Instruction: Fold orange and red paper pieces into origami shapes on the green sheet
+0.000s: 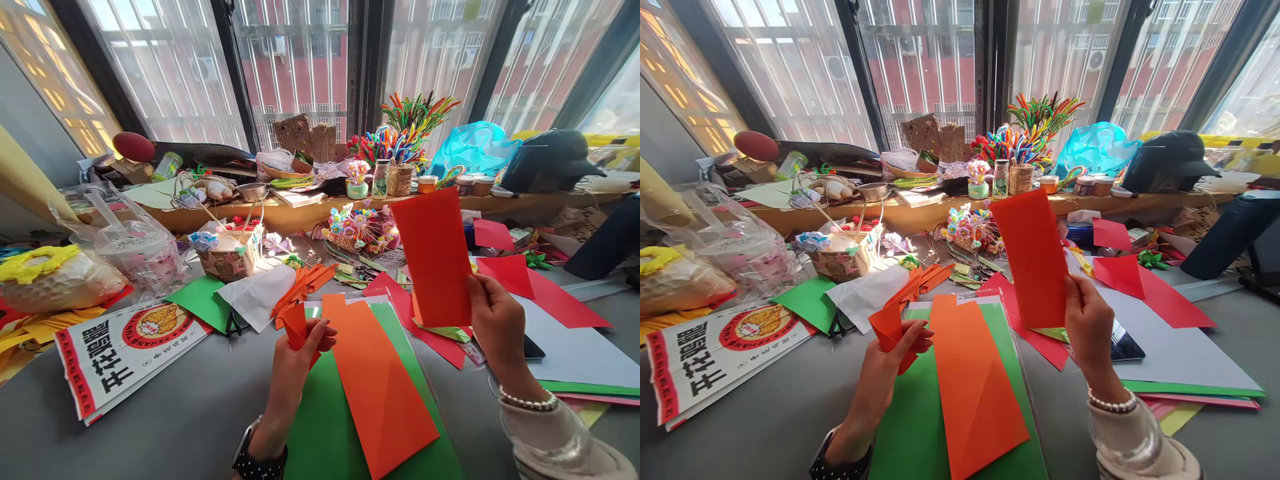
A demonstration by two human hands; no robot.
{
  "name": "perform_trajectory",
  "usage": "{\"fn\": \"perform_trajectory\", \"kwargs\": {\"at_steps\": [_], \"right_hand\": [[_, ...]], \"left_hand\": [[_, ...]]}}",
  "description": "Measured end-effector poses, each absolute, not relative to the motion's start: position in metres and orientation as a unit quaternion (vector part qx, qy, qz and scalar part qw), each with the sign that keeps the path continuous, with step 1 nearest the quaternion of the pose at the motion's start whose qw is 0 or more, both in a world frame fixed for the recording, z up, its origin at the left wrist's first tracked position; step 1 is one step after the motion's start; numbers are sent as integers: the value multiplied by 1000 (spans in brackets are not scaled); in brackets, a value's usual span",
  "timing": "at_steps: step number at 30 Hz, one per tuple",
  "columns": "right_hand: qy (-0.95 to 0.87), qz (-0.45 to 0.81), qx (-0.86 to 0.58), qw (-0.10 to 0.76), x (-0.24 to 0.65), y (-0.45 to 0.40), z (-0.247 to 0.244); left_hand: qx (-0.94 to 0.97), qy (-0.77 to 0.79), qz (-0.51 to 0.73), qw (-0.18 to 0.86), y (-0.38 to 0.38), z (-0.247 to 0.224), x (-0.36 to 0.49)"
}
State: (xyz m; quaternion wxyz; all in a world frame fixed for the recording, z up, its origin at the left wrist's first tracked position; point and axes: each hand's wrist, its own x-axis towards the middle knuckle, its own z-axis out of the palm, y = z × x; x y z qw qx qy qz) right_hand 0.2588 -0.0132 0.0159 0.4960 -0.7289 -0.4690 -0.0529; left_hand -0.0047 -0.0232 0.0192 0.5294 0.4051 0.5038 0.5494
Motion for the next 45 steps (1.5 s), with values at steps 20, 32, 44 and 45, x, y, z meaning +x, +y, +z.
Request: {"fn": "perform_trajectory", "kwargs": {"at_steps": [20, 32, 44, 45], "right_hand": [[-652, -80, -699, 284, 268, -1, -6], [-840, 208, -497, 69, 175, -44, -4], [-679, 481, -415, 367, 153, -12, 19], [-642, 532, -400, 381, 150, -12, 18]], "left_hand": [[364, 468, 555, 583, -19, 17, -4], [330, 368, 545, 678, -18, 7, -11], [355, 353, 363, 786, -22, 3, -9], [360, 369, 367, 774, -22, 2, -7]]}}
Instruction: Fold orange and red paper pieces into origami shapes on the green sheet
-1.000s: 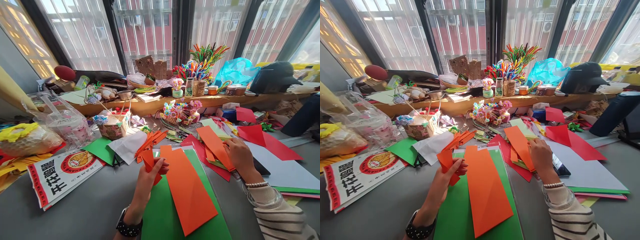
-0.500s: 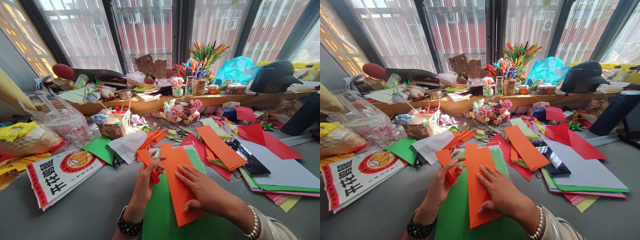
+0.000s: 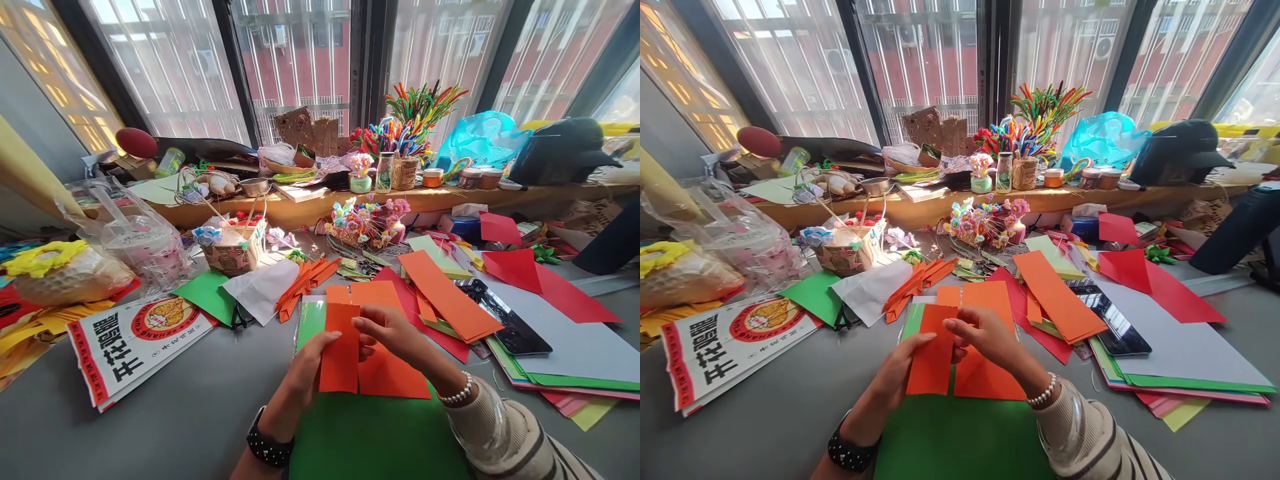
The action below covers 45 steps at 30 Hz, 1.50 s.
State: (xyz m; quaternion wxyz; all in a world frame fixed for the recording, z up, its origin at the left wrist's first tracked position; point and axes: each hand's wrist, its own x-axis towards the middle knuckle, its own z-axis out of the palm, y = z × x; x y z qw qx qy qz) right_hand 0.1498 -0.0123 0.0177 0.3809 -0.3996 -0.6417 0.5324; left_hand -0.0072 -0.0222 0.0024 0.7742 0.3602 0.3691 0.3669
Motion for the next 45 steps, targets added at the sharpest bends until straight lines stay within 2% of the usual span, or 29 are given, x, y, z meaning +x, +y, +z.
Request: {"fn": "perform_trajectory", "kwargs": {"at_steps": [2, 8, 14, 20, 24, 28, 31, 37, 45], "right_hand": [[-590, 577, -394, 405, 147, -13, 13], [-567, 469, -463, 494, 155, -9, 3], [-518, 482, -442, 552, 156, -9, 2], [-493, 537, -423, 538, 165, -6, 10], [-505, 569, -423, 492, 186, 0, 14], [-498, 561, -449, 486, 194, 4, 8], [-477, 569, -443, 502, 190, 5, 1], [-497, 557, -417, 519, 183, 3, -6], [-576, 539, -379, 483, 180, 1, -6]], "left_hand": [[378, 390, 376, 751, -23, 3, -4], [436, 400, 333, 734, -28, 10, 0], [518, 457, 309, 654, -23, 18, -17], [601, 479, 271, 579, 8, 36, -23], [658, 397, 208, 605, 28, 28, -10], [615, 415, 317, 591, 33, 10, 2], [570, 404, 358, 619, 32, 1, 5], [502, 365, 386, 683, 28, 2, 7], [507, 389, 393, 660, 28, 2, 6]]}}
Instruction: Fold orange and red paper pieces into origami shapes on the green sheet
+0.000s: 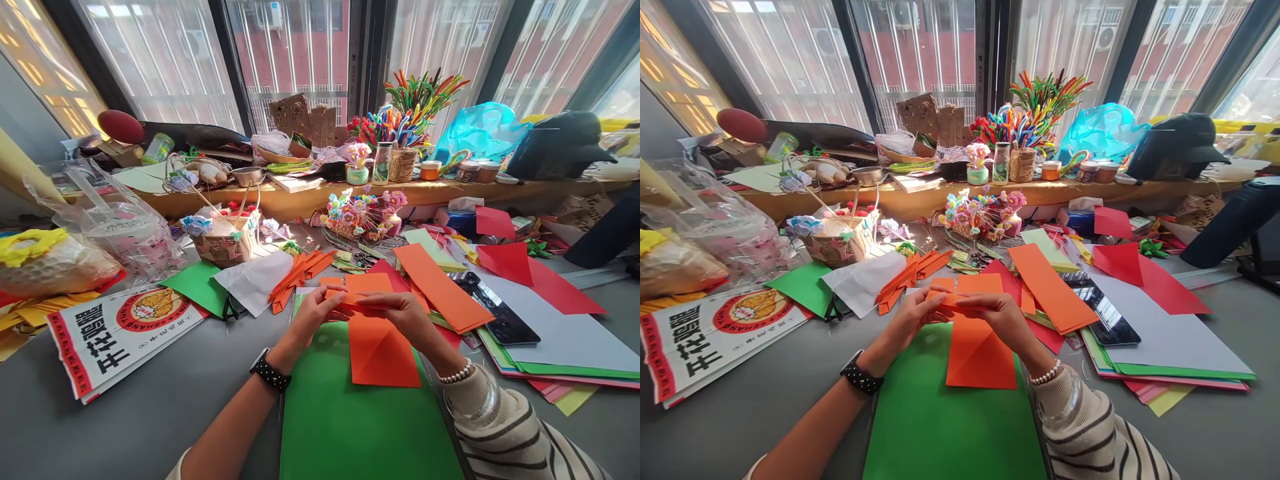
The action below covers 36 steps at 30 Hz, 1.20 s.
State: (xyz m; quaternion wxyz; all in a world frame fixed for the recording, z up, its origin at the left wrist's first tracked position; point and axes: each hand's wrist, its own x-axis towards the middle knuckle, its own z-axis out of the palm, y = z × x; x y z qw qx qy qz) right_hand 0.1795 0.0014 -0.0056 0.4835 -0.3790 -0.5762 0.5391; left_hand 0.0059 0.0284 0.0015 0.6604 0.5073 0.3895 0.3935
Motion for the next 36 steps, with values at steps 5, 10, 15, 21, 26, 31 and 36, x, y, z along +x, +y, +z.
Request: {"fn": "perform_trajectory", "kwargs": {"at_steps": [5, 10, 15, 21, 26, 31, 36], "right_hand": [[-650, 523, -385, 395, 186, -3, 7], [-647, 466, -465, 386, 187, -2, 12], [-650, 489, -460, 356, 180, -4, 9], [-611, 440, -523, 399, 174, -8, 3], [-608, 406, -539, 418, 169, -10, 1], [-606, 419, -530, 420, 163, -13, 6], [-629, 394, -529, 411, 162, -14, 1]], "left_hand": [[573, 408, 376, 603, 31, 3, 3], [632, 373, 342, 586, 30, 6, 2], [613, 358, 361, 604, 27, 8, 4], [519, 416, 401, 630, 23, 5, 10], [564, 435, 390, 584, 16, 7, 13], [580, 448, 408, 545, 12, 8, 15], [582, 445, 416, 539, 12, 6, 16]]}}
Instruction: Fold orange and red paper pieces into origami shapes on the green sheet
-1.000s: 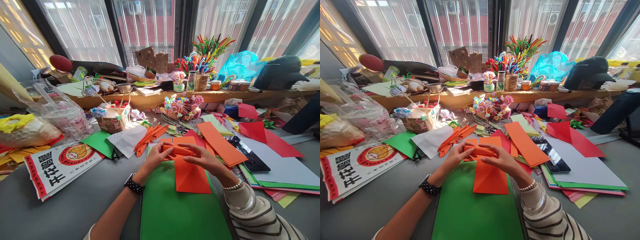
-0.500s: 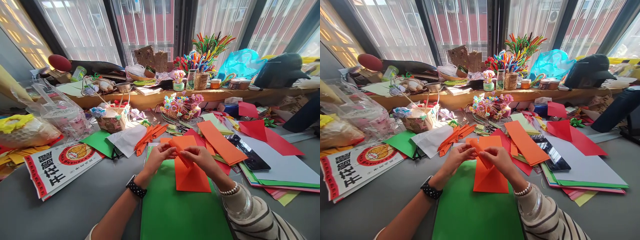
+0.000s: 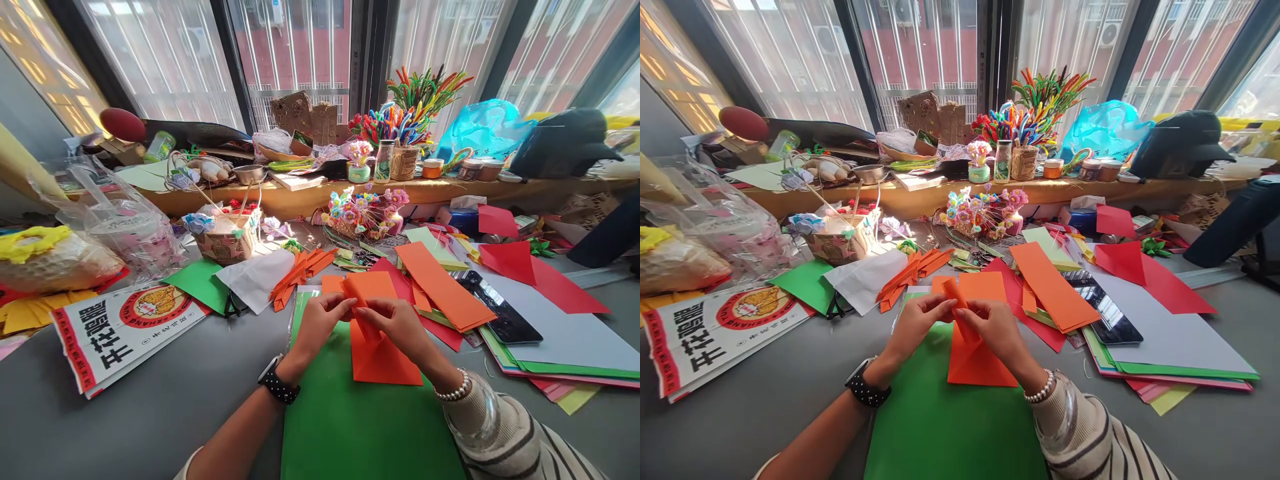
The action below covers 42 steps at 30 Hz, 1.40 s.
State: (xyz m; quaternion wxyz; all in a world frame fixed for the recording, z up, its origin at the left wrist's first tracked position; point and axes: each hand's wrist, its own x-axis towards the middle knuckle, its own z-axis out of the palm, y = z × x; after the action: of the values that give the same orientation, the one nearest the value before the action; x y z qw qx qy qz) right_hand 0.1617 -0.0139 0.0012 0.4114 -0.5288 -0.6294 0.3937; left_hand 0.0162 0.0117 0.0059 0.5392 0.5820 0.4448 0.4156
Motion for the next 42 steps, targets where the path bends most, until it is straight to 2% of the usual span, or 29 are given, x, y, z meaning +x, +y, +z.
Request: {"fn": "perform_trajectory", "kwargs": {"at_steps": [6, 13, 24, 35, 42], "right_hand": [[-618, 485, -492, 374, 167, -10, -3], [-579, 505, -489, 414, 168, -8, 0], [-579, 470, -537, 394, 167, -11, -2], [-595, 321, -541, 500, 163, -17, 9], [-588, 273, -540, 537, 155, -21, 10]], "left_hand": [[564, 435, 400, 577, 14, 3, 14], [521, 440, 376, 627, 16, 1, 13], [555, 405, 354, 635, 15, -3, 14], [628, 395, 382, 551, 1, 0, 22], [629, 384, 388, 553, -6, 6, 25]]}}
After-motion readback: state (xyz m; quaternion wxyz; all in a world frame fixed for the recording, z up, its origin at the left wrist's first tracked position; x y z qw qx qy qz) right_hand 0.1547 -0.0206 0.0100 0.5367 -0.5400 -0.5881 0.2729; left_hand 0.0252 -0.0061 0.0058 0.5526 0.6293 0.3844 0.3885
